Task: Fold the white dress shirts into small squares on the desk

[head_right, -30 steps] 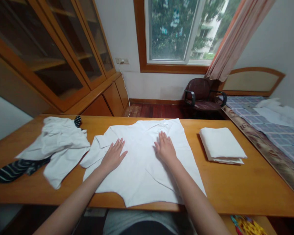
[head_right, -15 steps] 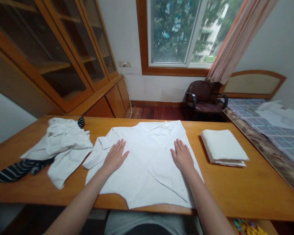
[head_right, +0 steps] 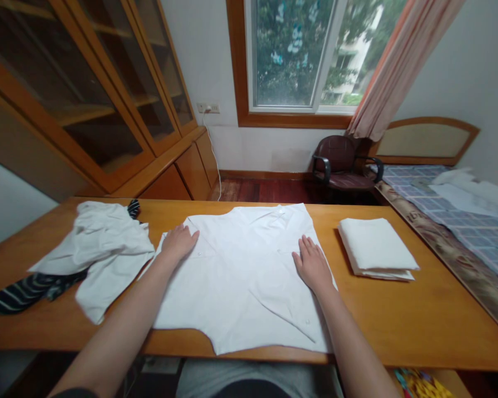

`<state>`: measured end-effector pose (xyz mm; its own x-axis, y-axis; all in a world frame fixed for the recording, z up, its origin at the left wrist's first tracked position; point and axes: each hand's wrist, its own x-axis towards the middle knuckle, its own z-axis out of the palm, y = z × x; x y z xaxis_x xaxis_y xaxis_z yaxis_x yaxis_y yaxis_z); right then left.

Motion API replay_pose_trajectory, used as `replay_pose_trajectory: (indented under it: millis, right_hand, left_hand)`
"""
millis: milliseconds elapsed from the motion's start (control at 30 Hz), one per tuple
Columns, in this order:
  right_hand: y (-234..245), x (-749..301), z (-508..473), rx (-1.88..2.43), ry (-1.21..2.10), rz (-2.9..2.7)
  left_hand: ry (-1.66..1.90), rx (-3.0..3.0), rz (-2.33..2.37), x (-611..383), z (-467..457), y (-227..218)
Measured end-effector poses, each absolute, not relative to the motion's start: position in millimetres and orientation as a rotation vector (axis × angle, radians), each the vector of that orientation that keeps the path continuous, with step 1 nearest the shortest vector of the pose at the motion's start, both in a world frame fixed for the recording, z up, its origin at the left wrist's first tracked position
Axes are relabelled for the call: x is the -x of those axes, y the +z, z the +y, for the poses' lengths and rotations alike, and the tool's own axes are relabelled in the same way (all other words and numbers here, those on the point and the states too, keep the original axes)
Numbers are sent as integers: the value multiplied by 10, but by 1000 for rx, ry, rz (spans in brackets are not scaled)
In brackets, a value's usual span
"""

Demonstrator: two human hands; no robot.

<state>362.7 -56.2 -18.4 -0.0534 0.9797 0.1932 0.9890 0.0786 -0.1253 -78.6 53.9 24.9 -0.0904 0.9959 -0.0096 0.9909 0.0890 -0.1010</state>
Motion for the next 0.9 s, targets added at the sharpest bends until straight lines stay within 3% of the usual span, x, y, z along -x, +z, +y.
replay_pose_trajectory:
  millis: [300,700,900]
  right_hand:
    - [-201,-3672,-500,1999,-37,-2143]
    - [-138,-3945,-414,2142,-141,-2044]
    - [26,-3423,-584,2062,-126,-2031]
  left_hand:
    - [-12,2158,-2224,1111,574,-105]
    - [-67,2204,-2100,965,682,79]
    - [-198,2425,-1822,408,166,136]
